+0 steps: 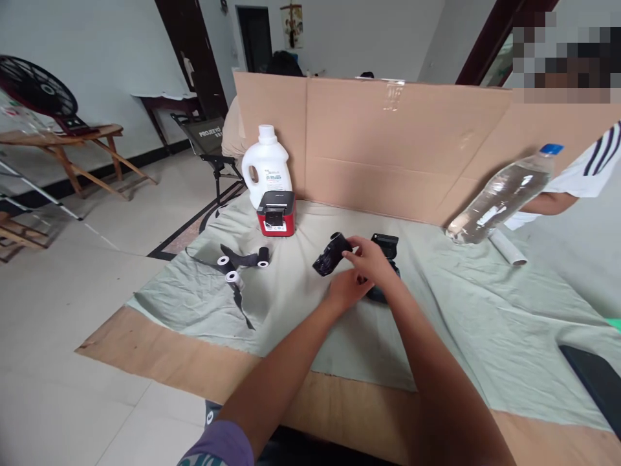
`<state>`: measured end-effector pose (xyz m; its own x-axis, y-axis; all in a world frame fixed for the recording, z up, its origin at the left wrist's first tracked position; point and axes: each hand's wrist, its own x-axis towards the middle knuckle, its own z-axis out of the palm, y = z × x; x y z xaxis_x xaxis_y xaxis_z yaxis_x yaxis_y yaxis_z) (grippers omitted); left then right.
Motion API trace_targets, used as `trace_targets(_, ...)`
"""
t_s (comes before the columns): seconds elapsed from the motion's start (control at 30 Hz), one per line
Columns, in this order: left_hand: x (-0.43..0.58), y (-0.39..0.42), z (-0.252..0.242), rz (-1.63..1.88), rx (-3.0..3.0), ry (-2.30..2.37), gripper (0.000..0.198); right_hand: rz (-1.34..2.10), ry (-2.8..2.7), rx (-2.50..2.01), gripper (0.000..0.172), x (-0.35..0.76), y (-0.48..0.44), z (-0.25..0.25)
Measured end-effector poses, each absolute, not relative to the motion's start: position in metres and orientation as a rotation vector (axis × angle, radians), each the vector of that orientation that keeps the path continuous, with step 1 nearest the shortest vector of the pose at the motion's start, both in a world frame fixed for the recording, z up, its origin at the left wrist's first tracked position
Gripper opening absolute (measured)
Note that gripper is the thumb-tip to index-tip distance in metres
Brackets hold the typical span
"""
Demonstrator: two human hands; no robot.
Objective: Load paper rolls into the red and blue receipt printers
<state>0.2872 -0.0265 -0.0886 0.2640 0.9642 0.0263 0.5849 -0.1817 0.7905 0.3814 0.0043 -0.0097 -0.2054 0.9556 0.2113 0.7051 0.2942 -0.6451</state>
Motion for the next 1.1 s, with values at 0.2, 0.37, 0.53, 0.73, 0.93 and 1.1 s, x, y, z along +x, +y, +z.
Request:
trace_targets(0.2,0.287,-0.028,-0.090,0.754,1.920,1.370,0.049,0.720,-2.000,-1.516,0.027,0.480,0.005,-0.011)
trace_targets(0.37,0.288,-0.029,-0.092,0.832,1.864,1.306,0.064,0.543,-2.083,-1.732,0.033,0.503,0.011,-0.032)
trace_targets(0.53,0.290,-0.030,-0.095,0.930,1.932,1.162,0.063,0.311,-2.156,-1.878,0.044,0.489,0.012,-0.033)
trace_targets(0.73,0.291,-0.032,-0.095,0.905,2.089,1.152,0.045,0.253,-2.234,-1.961,0.042,0.483,0.011,-0.036)
trace_targets(0.93,0.291,-0.035,-0.091,0.854,2.126,1.170,0.041,0.280,-2.161,-1.934,0.033,0.478,0.008,-0.040)
trace_targets(1.1,0.291,-0.040,-0.088,0.869,2.170,1.200,0.047,0.269,-2.086,-1.973,0.015,0.473,0.007,-0.038)
